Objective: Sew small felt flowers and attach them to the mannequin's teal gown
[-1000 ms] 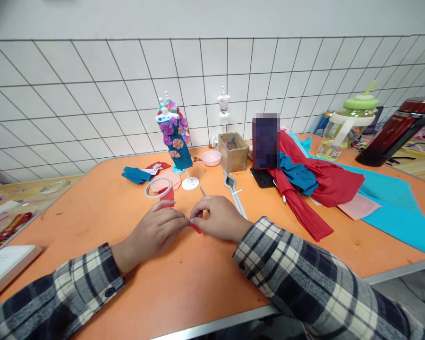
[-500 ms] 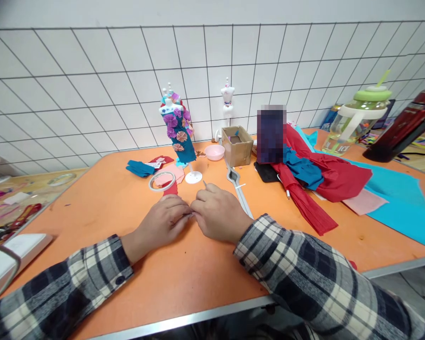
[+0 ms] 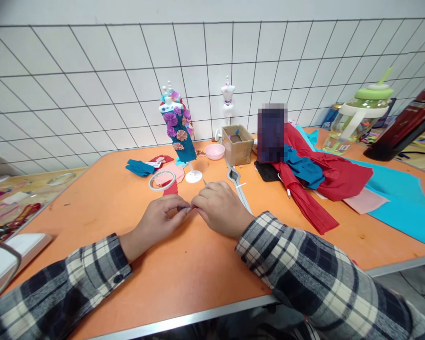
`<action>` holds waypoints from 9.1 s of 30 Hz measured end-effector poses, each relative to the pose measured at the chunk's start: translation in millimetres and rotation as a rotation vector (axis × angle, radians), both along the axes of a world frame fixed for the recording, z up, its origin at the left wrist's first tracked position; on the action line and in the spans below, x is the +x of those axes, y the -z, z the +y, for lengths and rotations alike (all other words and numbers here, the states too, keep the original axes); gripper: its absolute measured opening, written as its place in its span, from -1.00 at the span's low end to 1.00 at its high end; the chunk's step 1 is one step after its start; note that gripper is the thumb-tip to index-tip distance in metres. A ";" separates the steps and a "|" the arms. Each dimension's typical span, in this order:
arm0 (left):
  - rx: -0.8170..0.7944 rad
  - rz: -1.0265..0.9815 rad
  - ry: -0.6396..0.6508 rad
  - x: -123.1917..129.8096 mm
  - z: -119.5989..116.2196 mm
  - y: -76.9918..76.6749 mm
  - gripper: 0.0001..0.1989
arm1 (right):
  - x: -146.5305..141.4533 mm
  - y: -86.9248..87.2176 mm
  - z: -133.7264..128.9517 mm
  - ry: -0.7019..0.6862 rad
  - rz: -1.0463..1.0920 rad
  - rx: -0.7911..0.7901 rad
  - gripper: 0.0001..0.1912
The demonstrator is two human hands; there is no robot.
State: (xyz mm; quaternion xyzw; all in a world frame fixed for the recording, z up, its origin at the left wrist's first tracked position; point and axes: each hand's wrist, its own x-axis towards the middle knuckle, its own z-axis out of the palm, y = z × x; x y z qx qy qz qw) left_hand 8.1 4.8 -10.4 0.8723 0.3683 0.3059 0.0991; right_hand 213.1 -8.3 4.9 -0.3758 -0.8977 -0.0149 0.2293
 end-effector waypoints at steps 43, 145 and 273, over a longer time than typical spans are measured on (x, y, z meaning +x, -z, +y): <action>0.452 0.261 0.101 -1.7 -6.5 -8.5 -0.86 | -5.6 15.4 6.9 0.237 0.939 -1.284 -0.81; -0.540 -0.176 0.028 7.1 -4.7 -8.1 -0.74 | 3.2 0.1 2.0 0.039 0.037 -0.001 -0.92; -0.163 -0.246 -0.270 -1.3 5.1 -7.8 -0.78 | -37.6 12.7 5.1 -0.069 0.743 -1.186 -0.63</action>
